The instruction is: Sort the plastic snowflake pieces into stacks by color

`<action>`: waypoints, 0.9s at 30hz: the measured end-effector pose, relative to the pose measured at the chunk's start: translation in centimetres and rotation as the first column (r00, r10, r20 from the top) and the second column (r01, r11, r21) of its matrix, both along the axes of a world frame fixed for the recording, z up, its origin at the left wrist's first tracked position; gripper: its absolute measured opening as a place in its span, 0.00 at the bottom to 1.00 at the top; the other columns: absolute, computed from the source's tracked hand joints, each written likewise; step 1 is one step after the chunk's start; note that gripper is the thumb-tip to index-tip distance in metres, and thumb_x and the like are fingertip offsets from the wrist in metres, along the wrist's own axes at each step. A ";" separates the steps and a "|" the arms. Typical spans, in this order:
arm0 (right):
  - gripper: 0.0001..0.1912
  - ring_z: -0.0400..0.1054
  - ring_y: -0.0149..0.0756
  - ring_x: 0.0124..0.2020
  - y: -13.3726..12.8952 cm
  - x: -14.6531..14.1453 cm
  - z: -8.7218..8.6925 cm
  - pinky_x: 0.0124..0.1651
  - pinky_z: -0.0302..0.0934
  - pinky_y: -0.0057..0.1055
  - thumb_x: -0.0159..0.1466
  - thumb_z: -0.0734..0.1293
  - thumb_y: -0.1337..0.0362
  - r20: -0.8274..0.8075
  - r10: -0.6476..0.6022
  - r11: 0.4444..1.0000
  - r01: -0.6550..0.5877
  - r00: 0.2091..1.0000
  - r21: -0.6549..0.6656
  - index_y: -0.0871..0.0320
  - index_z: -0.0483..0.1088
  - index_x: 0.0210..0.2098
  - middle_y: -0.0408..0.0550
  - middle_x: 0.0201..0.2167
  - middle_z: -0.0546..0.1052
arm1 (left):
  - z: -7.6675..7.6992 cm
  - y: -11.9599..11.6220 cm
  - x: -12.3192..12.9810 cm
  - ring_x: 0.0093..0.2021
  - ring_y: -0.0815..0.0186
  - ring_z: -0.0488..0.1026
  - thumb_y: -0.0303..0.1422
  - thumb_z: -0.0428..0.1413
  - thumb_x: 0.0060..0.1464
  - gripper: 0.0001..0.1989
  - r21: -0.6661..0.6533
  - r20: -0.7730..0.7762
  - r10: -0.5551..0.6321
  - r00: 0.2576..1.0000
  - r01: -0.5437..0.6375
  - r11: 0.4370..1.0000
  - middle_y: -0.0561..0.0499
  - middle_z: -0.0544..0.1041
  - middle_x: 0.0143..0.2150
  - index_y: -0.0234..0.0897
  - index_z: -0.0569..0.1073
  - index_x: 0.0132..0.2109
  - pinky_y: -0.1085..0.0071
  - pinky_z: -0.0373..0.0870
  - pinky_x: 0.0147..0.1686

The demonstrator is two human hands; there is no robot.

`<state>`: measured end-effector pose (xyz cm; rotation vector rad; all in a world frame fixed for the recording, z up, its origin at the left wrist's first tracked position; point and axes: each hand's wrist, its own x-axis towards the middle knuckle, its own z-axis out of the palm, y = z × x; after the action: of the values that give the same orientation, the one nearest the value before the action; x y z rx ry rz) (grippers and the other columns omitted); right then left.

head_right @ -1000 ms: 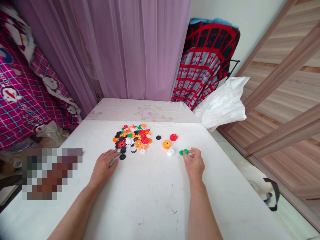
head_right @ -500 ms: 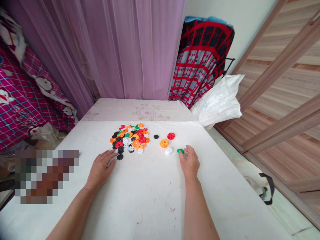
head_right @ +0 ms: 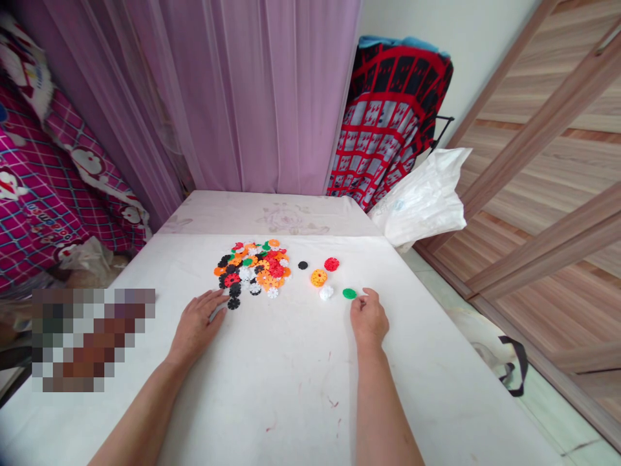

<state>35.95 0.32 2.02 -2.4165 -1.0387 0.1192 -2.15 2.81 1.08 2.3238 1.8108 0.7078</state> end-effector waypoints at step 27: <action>0.10 0.68 0.36 0.38 2.1 -13.5 -1.3 0.43 0.61 0.30 0.59 0.64 0.64 0.280 0.637 0.660 -0.696 0.718 0.283 0.56 0.71 0.41 0.46 0.36 0.77 | -0.2 -0.1 -0.1 0.61 0.52 0.67 0.36 0.45 0.61 0.17 0.012 -0.021 -0.003 1.000 0.003 1.000 0.48 0.74 0.58 0.45 0.77 0.50 0.47 0.61 0.60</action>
<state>22.48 2.38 0.73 -1.6126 -1.8154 -0.0230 -2.21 2.75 0.86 2.3495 1.8162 0.6983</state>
